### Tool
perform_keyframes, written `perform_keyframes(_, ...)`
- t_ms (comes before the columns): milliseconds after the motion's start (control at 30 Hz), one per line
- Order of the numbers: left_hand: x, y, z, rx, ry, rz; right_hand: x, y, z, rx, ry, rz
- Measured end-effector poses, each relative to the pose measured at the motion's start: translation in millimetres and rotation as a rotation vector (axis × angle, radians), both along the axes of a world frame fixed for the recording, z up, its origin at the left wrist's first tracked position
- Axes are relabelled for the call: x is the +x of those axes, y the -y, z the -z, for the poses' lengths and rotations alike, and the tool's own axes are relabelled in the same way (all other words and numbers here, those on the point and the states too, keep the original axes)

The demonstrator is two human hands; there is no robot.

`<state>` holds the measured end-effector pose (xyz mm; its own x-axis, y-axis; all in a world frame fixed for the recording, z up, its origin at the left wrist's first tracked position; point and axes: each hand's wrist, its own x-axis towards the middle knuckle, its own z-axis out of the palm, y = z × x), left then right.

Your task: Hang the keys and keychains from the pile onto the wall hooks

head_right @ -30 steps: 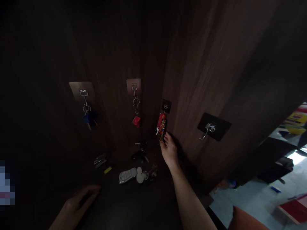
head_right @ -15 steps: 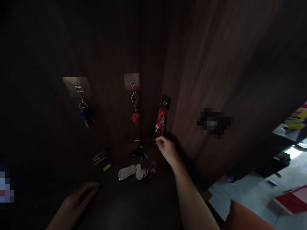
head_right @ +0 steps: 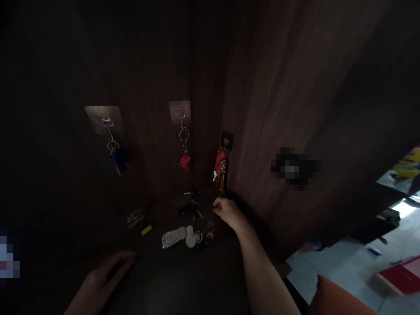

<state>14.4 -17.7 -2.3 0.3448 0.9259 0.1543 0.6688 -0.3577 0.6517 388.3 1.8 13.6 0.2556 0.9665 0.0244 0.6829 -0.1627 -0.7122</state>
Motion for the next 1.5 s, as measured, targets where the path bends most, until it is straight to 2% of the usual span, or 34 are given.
perform_keyframes(200, 2, 1, -1.7, 0.001, 0.026, -0.009, -1, 1, 2, 0.028, 0.052, -0.048)
perform_keyframes(433, 2, 0, -0.6, -0.01, 0.032, 0.002, -7, 2, -5, 0.028, 0.078, -0.077)
perform_keyframes(667, 1, 1, -0.6, -0.001, 0.047, -0.004, -12, 0, -7, 0.074, -0.082, -0.055)
perform_keyframes(867, 2, 1, -0.2, 0.007, 0.039, 0.003, -20, -2, -11, 0.101, -0.305, -0.01)
perform_keyframes(1200, 3, 2, -2.0, 0.027, 0.052, 0.001, -26, -4, -10, 0.209, -0.213, -0.044)
perform_keyframes(1500, 1, 1, 0.1, 0.01, 0.042, 0.0, -35, -8, -6, 0.3, -0.49, -0.087)
